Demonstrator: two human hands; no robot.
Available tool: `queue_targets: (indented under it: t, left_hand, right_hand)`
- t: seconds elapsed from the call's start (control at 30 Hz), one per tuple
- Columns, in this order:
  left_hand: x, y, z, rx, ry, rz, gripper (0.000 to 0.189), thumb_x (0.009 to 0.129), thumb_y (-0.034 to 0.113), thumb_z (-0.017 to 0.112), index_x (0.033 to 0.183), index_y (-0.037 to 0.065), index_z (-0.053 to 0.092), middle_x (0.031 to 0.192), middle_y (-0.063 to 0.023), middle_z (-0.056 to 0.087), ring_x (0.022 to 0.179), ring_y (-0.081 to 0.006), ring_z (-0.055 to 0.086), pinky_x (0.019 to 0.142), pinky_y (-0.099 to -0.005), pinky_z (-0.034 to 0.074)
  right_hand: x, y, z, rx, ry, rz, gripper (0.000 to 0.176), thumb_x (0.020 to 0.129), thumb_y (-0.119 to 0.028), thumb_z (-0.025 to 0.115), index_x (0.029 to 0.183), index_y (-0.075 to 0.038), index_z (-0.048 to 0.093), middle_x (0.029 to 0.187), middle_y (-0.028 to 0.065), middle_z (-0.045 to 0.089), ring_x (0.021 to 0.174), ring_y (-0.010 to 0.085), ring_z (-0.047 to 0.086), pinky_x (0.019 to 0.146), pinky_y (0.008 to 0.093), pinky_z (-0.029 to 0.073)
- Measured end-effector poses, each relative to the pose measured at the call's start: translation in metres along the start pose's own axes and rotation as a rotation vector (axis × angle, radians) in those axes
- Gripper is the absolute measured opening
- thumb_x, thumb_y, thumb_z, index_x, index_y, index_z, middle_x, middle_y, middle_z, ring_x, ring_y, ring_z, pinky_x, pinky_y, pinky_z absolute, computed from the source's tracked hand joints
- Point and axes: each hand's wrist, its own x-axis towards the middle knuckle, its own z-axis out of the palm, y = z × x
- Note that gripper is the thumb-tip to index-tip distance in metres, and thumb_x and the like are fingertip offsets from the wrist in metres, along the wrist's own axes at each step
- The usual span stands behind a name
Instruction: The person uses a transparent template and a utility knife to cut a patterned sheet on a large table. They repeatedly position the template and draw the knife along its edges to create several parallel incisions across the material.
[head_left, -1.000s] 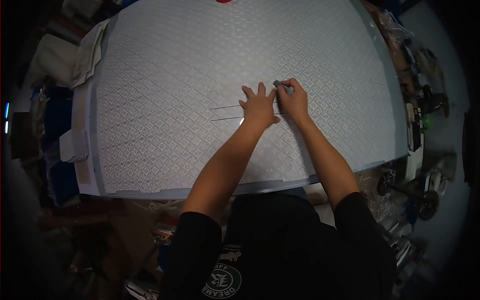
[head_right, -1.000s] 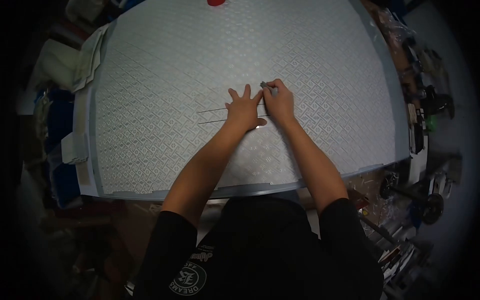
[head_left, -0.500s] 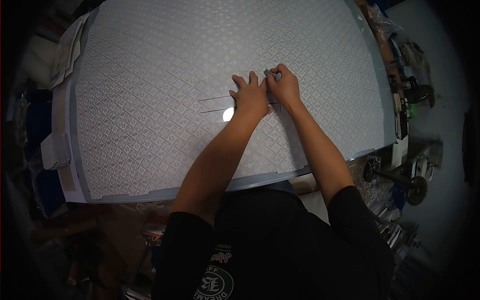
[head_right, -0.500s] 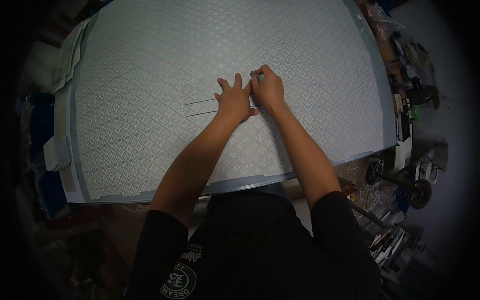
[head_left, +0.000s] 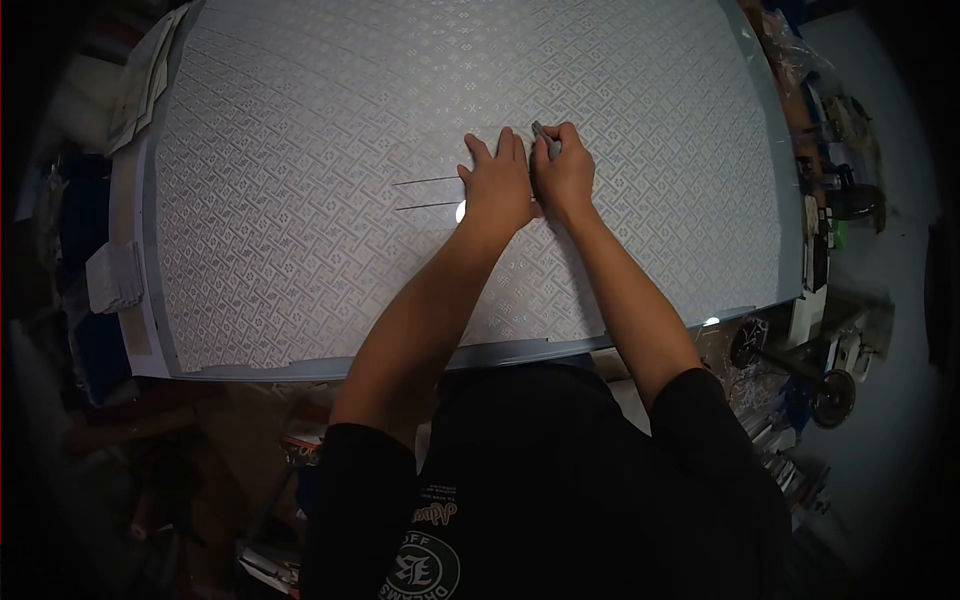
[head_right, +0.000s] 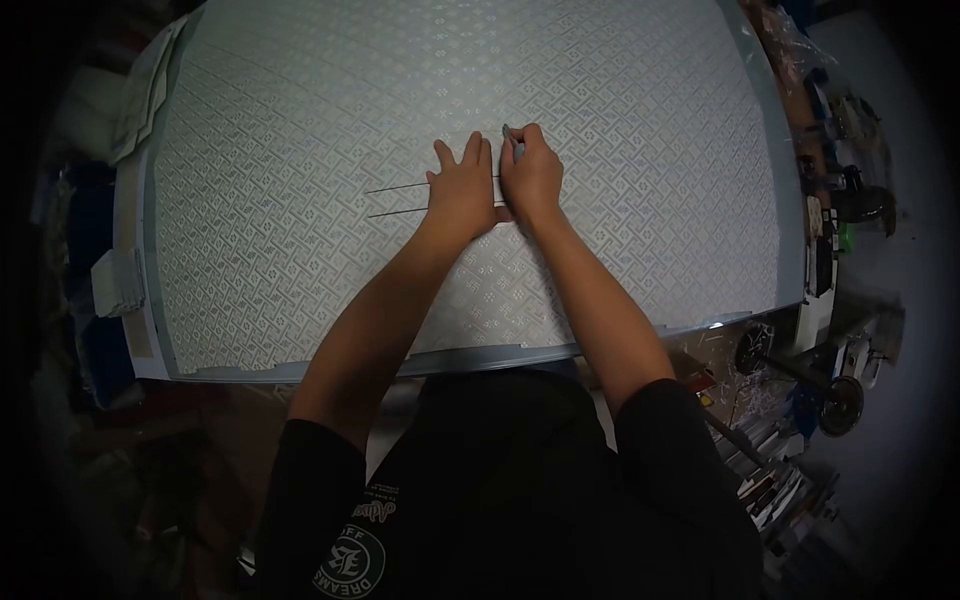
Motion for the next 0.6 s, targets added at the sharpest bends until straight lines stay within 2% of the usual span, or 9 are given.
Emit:
queue_targets:
  t: [0.1, 0.13, 0.17, 0.2, 0.23, 0.27, 0.33, 0.43, 0.6]
  left_hand:
    - [0.0, -0.003, 0.008, -0.055, 0.03, -0.029, 0.116, 0.071, 0.053, 0.091, 0.157, 0.001, 0.035, 0.165, -0.0243, 0.025, 0.147, -0.0603, 0.024, 0.102, -0.0695, 0.049]
    - [0.001, -0.003, 0.01, -0.088, 0.054, -0.048, 0.117, 0.07, 0.053, 0.091, 0.156, -0.004, 0.034, 0.165, -0.03, 0.022, 0.147, -0.0608, 0.025, 0.101, -0.0714, 0.049]
    - [0.001, -0.002, 0.011, -0.086, 0.053, -0.064, 0.117, 0.07, 0.053, 0.091, 0.156, -0.004, 0.034, 0.165, -0.03, 0.022, 0.147, -0.0608, 0.025, 0.101, -0.0714, 0.049]
    - [0.001, 0.0, 0.012, -0.061, 0.053, -0.091, 0.117, 0.069, 0.053, 0.092, 0.157, 0.001, 0.035, 0.163, -0.0328, 0.022, 0.147, -0.061, 0.023, 0.105, -0.0716, 0.044]
    - [0.001, 0.002, 0.012, -0.036, 0.053, -0.119, 0.117, 0.068, 0.054, 0.093, 0.158, 0.005, 0.036, 0.16, -0.0355, 0.022, 0.148, -0.0612, 0.021, 0.109, -0.0718, 0.039]
    - [-0.004, 0.007, 0.002, -0.031, 0.048, -0.137, 0.117, 0.068, 0.054, 0.093, 0.158, 0.005, 0.036, 0.16, -0.0355, 0.022, 0.148, -0.0612, 0.021, 0.109, -0.0718, 0.039]
    - [-0.014, 0.017, -0.015, -0.019, -0.02, -0.312, 0.117, 0.066, 0.054, 0.094, 0.16, 0.017, 0.036, 0.162, -0.04, 0.016, 0.147, -0.067, 0.015, 0.11, -0.0773, 0.031]
    - [-0.013, 0.015, -0.012, -0.113, -0.038, -0.329, 0.117, 0.065, 0.054, 0.095, 0.161, 0.025, 0.035, 0.161, -0.0442, 0.011, 0.145, -0.0722, 0.01, 0.106, -0.0811, 0.032]
    - [-0.013, 0.013, -0.01, -0.127, -0.033, -0.325, 0.12, 0.063, 0.053, 0.096, 0.162, 0.024, 0.034, 0.162, -0.0435, 0.012, 0.145, -0.0731, 0.01, 0.102, -0.0797, 0.039]
  right_hand:
    - [0.018, 0.016, -0.018, -0.017, -0.139, -0.029, 0.022, 0.094, -0.019, 0.074, 0.109, -0.005, 0.067, 0.099, 0.0178, 0.076, 0.089, 0.0385, 0.073, 0.077, 0.0433, 0.056]
    - [0.03, 0.021, -0.028, -0.006, -0.273, -0.073, 0.022, 0.094, -0.019, 0.075, 0.109, -0.005, 0.067, 0.1, 0.0156, 0.076, 0.091, 0.0351, 0.073, 0.079, 0.0413, 0.056]
    - [0.041, 0.026, -0.038, 0.004, -0.409, -0.116, 0.023, 0.094, -0.02, 0.076, 0.109, -0.006, 0.068, 0.101, 0.0134, 0.076, 0.092, 0.0317, 0.072, 0.081, 0.0393, 0.055]
    - [0.056, 0.03, -0.046, 0.029, -0.514, -0.161, 0.02, 0.094, -0.016, 0.076, 0.109, -0.006, 0.068, 0.101, 0.0094, 0.075, 0.093, 0.0249, 0.07, 0.085, 0.0364, 0.053]
    - [0.071, 0.033, -0.051, 0.04, -0.527, -0.167, 0.02, 0.094, -0.016, 0.076, 0.109, -0.006, 0.068, 0.101, 0.0094, 0.075, 0.093, 0.0249, 0.07, 0.085, 0.0364, 0.053]
    - [0.086, 0.034, -0.055, 0.059, -0.669, -0.26, 0.019, 0.094, -0.015, 0.076, 0.109, -0.006, 0.068, 0.1, 0.0083, 0.075, 0.093, 0.0232, 0.07, 0.085, 0.0361, 0.053]
    - [0.112, 0.034, -0.056, 0.046, -0.89, -0.386, 0.016, 0.095, -0.012, 0.075, 0.107, -0.005, 0.068, 0.099, 0.0061, 0.075, 0.09, 0.0199, 0.068, 0.084, 0.0354, 0.053]
    - [0.136, 0.031, -0.051, 0.057, -1.017, -0.51, 0.015, 0.095, -0.013, 0.075, 0.105, -0.005, 0.067, 0.097, 0.0063, 0.074, 0.088, 0.0196, 0.067, 0.082, 0.0353, 0.053]
    - [0.145, 0.018, -0.021, 0.073, -1.102, -0.583, 0.014, 0.096, -0.013, 0.074, 0.103, -0.005, 0.066, 0.096, 0.0081, 0.074, 0.086, 0.0217, 0.067, 0.079, 0.0368, 0.053]
